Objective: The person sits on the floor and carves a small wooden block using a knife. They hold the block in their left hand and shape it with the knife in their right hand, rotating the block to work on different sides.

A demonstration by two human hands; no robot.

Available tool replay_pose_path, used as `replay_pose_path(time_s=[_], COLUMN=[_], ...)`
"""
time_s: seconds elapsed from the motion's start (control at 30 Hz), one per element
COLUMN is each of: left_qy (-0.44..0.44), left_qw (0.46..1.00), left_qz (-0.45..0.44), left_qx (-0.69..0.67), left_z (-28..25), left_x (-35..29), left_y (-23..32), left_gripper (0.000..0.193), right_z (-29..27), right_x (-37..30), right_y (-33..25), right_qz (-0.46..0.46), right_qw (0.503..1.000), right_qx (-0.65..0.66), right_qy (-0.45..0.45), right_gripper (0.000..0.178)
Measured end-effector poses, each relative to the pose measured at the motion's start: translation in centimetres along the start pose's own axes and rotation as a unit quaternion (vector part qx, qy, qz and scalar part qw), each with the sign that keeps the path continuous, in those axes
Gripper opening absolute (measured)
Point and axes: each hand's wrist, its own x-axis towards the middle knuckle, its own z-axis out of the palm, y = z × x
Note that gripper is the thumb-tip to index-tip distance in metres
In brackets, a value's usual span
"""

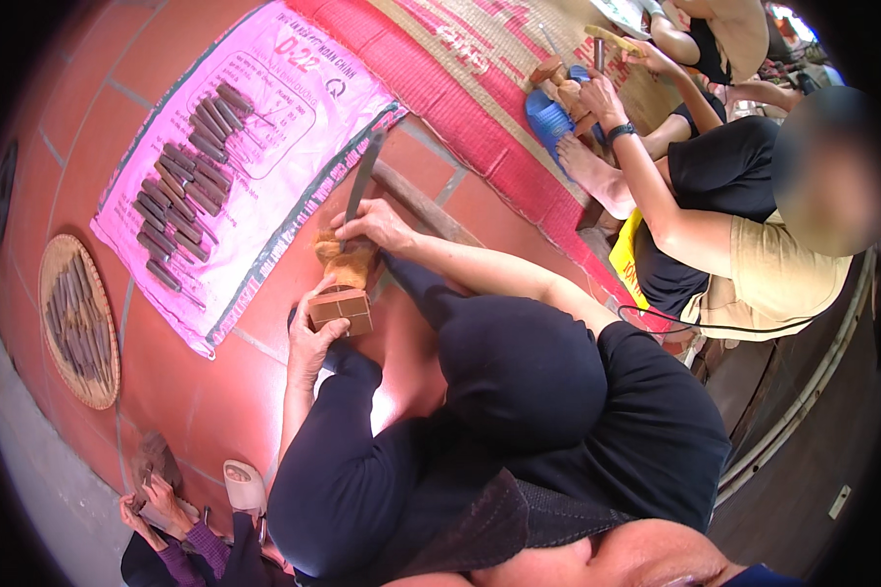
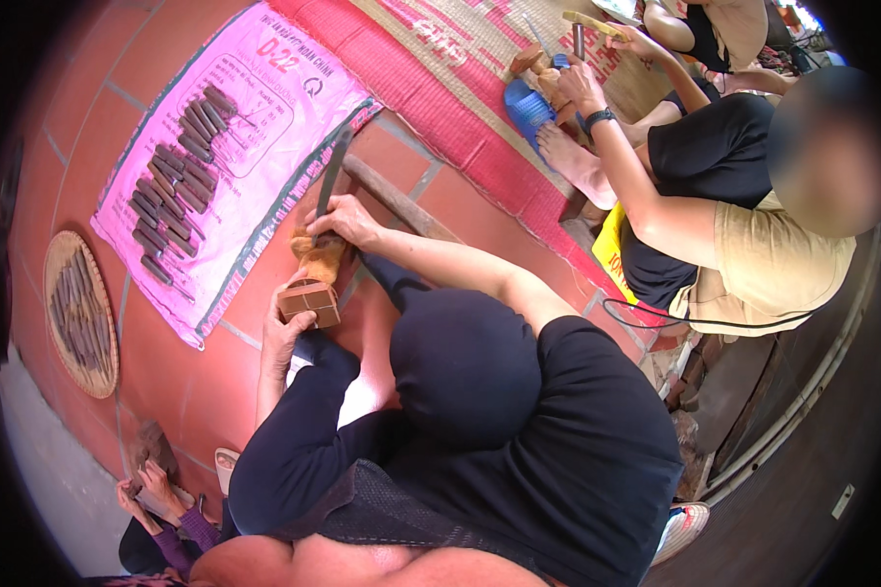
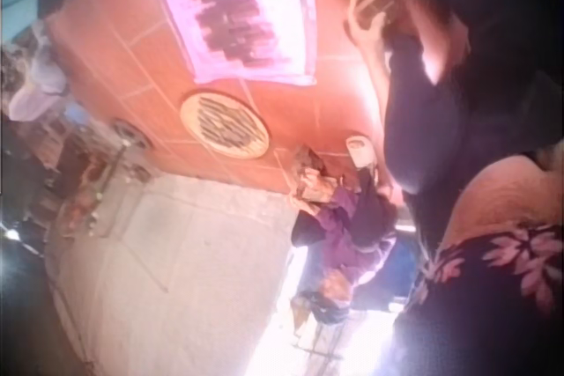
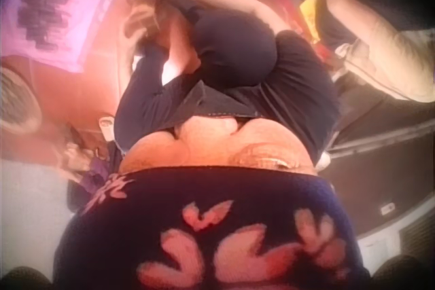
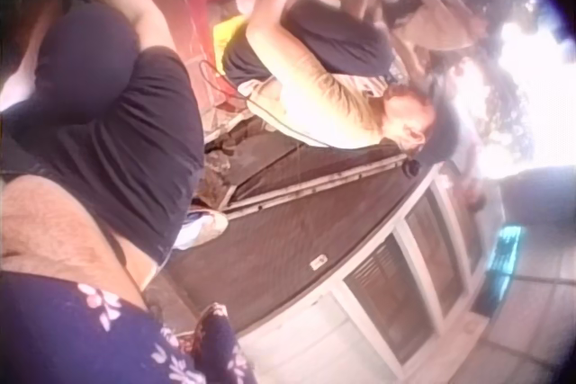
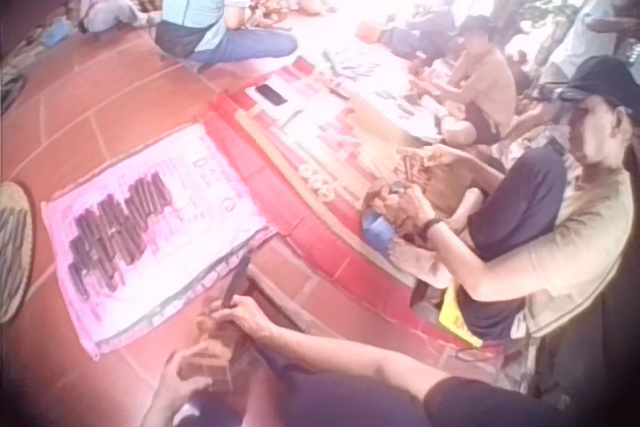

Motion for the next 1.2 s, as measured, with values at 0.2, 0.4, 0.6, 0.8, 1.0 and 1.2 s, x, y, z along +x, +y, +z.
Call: replay_pose_path(time_s=[0.2,0.4,0.6,0.8,1.0,1.2], left_qy=[0.029,0.040,0.032,0.035,0.047,0.035], left_qw=[0.999,0.999,0.999,0.999,0.999,0.999], left_qz=[0.005,0.012,-0.001,0.005,-0.012,-0.008], left_qx=[-0.020,-0.009,-0.019,-0.024,-0.020,-0.020], left_z=[0.2,-0.3,0.1,-0.4,-0.8,-0.6], left_x=[0.2,-0.2,0.2,-0.2,-0.1,-0.3], left_y=[0.3,-0.2,0.2,-0.3,-0.7,-0.5], left_gripper=[0.071,0.067,0.065,0.065,0.063,0.062], right_z=[-0.2,-0.4,-1.3,-0.4,-1.1,-0.4], right_x=[0.2,-0.1,0.3,-0.2,0.0,-0.4], right_y=[0.5,0.3,0.8,0.1,0.3,0.6], right_qz=[-0.020,0.011,-0.009,0.008,0.004,-0.034], right_qw=[0.998,0.997,1.000,0.999,0.999,0.998], right_qx=[-0.058,0.056,-0.002,0.016,0.030,-0.001], right_qy=[-0.031,-0.044,-0.028,-0.050,-0.019,-0.049], right_gripper=[0.037,0.033,0.036,0.035,0.030,0.030])
